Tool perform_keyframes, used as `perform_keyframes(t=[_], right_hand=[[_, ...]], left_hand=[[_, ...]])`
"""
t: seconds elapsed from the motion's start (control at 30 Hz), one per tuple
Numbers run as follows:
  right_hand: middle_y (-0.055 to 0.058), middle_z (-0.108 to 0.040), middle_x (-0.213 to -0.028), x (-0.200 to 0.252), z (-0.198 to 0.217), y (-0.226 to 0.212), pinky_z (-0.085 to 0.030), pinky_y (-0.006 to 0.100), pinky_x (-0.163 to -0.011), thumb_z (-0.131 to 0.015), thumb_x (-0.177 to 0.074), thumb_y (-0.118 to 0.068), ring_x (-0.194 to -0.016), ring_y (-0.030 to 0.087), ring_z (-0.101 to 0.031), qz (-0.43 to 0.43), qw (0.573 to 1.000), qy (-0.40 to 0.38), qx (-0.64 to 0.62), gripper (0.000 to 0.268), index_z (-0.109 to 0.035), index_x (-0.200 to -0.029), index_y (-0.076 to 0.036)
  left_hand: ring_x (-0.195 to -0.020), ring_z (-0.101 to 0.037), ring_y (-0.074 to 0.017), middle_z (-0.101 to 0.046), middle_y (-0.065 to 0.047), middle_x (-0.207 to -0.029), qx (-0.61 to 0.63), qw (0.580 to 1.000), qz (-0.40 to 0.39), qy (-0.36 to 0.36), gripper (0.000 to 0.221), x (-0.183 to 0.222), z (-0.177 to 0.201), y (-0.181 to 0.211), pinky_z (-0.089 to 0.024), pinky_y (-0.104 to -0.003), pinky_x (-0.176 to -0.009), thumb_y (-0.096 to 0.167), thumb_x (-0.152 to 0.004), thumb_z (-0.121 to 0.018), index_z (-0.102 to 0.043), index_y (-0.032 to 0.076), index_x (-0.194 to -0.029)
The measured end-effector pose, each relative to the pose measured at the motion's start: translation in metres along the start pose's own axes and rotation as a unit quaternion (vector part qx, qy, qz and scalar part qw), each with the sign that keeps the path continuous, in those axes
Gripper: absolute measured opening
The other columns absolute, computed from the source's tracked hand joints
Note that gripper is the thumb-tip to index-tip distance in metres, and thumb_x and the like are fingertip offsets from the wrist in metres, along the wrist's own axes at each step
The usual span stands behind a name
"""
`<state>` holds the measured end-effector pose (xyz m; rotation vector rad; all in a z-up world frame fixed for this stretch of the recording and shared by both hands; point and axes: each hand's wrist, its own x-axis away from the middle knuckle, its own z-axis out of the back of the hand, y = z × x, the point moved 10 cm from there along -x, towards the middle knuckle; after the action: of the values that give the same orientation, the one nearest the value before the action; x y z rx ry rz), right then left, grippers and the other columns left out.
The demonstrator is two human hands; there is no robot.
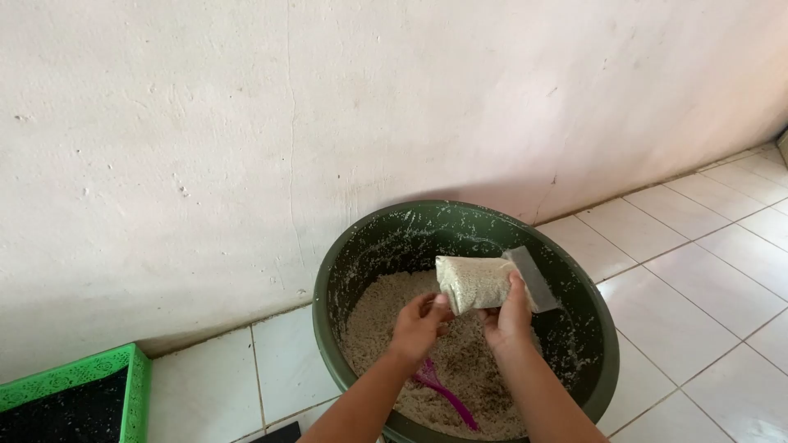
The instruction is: Scooping granular material from a large tub into small plastic bags and weighing them on a digital scale for packaging.
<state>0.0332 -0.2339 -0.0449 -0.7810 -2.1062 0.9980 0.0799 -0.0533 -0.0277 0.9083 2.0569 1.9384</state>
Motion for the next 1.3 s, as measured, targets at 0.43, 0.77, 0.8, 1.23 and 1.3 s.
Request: perform_keyframes(t=[0.43,0.77,0.8,1.23,1.3], right_hand=[[0.016,-0.055,-0.120,-0.042,0.017,0.030,-0.057,0.032,-0.076,-0.052,-0.093,-0.044,-0.102,0.023,-0.060,-0.066,0.998,-0.009,0.007,0.055,-0.047,-0.132,-0.006],[0.029,-0.057,-0.111,-0.049,0.008,0.033,-0.056,0.053,-0.071,-0.070,-0.090,-0.042,-0.090,0.040,-0.065,-0.040,0.992,-0.063,0.104,0.067,-0.043,-0.131,0.003],[0.029,-0.059,-0.111,-0.046,0.007,0.031,-0.056,0.053,-0.071,-0.070,-0.090,-0.043,-0.090,0.040,-0.066,-0.032,0.991,-0.061,0.112,0.068,-0.045,-0.131,0.006],[0.029,-0.046,-0.121,-0.033,0.016,0.006,-0.049,0.055,-0.070,-0.071,-0.088,-0.044,-0.101,0.042,-0.059,0.016,0.995,0.010,0.095,0.080,-0.032,-0.137,0.005],[0.030,-0.049,-0.112,-0.030,0.012,0.005,-0.043,0.054,-0.059,-0.074,-0.085,-0.046,-0.090,0.041,-0.059,0.020,0.990,0.011,0.136,0.082,-0.034,-0.135,0.005]], left_hand=[[-0.081,-0.071,-0.0193,-0.072,-0.013,-0.094,0.098,0.983,0.031,0.149,0.020,0.001,0.035,-0.013,-0.064,-0.026,-0.080,-0.004,-0.094,-0.057,-0.068,-0.002,-0.110],[-0.097,-0.071,-0.0238,-0.074,-0.014,-0.100,-0.029,0.975,-0.129,0.181,0.031,-0.010,0.045,-0.004,-0.060,-0.040,-0.077,0.016,-0.094,-0.066,-0.069,0.006,-0.123],[-0.095,-0.073,-0.0249,-0.075,-0.012,-0.095,-0.086,0.967,-0.114,0.210,0.027,-0.004,0.052,-0.002,-0.062,-0.042,-0.076,0.019,-0.094,-0.066,-0.071,0.007,-0.118],[-0.070,-0.071,-0.0132,-0.071,0.000,-0.069,-0.096,0.940,-0.046,0.324,0.021,-0.005,0.080,-0.019,-0.058,-0.034,-0.057,0.034,-0.086,-0.077,-0.076,0.013,-0.086],[-0.108,-0.068,-0.0270,-0.071,-0.013,-0.111,-0.068,0.968,-0.049,0.236,0.040,-0.018,0.060,-0.022,-0.057,-0.045,-0.091,0.021,-0.097,-0.059,-0.058,0.007,-0.134]])
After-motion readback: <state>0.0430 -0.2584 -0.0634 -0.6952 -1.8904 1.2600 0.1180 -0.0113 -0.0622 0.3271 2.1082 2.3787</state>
